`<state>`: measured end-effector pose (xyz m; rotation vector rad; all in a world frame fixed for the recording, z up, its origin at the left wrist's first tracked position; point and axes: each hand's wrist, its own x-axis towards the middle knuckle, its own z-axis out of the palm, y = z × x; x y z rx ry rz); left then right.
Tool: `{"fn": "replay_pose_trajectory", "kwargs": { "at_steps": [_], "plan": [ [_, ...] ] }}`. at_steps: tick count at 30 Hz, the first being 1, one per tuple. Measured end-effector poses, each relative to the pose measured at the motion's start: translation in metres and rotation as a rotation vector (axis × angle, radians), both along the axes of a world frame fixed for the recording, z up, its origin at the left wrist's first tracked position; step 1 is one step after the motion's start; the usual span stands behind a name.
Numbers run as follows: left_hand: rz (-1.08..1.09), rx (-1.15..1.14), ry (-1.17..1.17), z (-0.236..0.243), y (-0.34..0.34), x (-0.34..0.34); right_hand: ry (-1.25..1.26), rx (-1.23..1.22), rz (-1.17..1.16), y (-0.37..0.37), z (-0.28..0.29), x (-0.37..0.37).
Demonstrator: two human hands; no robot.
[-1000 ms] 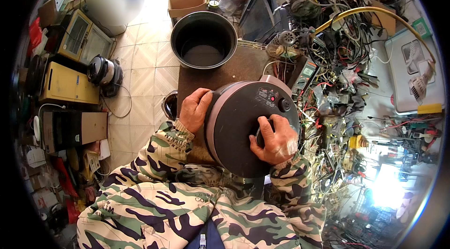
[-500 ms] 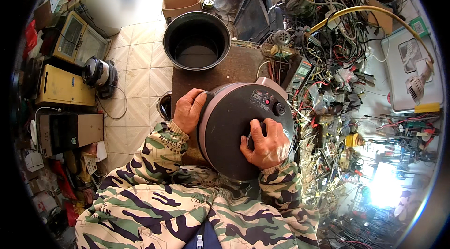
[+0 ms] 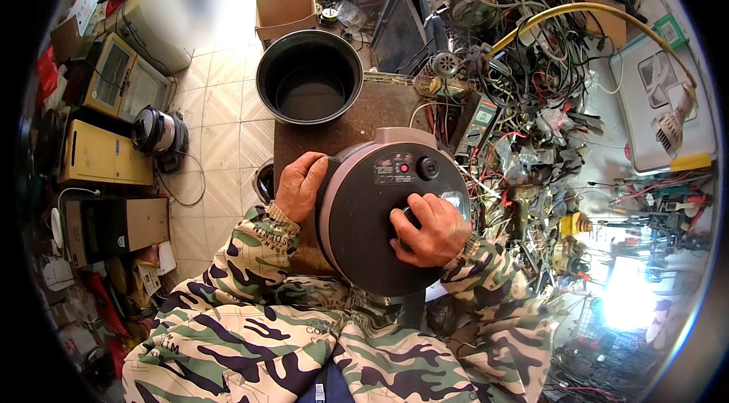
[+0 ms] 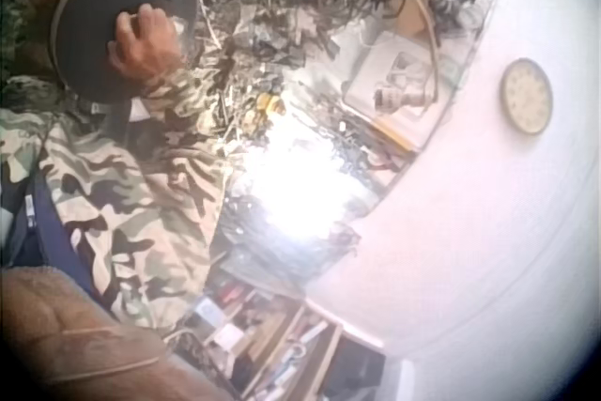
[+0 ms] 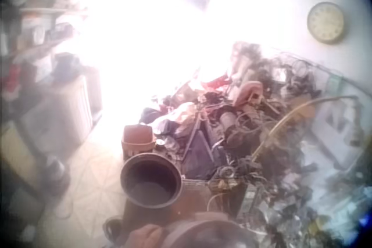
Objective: The person repairs a rice cooker by manipulating internal wires and components with a screwdriver. They then reassemble the unit by securing the bottom cover and placing the inner pot back inside.
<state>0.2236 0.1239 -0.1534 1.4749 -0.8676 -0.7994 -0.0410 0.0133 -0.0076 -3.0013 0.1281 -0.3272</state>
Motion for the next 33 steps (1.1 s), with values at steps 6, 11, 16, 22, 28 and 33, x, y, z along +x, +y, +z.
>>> {"fn": "replay_pose_trajectory", "kwargs": {
  "at_steps": [6,11,16,22,28,33],
  "plan": [
    [0.002,-0.014,0.011,-0.001,0.002,0.000,0.034,-0.030,0.190,-0.018,0.001,0.002],
    [0.012,-0.031,0.028,0.004,0.002,-0.005,0.055,-0.056,0.013,-0.005,0.012,0.001],
    [0.033,-0.001,-0.026,0.006,0.004,-0.002,-0.004,-0.013,-0.344,0.027,0.003,0.005],
    [0.020,-0.028,0.008,-0.004,0.001,-0.003,-0.101,-0.013,-0.345,0.022,-0.009,0.002],
    [-0.019,-0.021,0.040,0.003,0.001,0.000,-0.094,0.139,-0.347,-0.003,0.039,0.011],
    [-0.059,0.017,0.023,0.010,0.002,0.004,-0.012,0.429,-0.434,-0.056,0.077,0.011]
  ]
}}
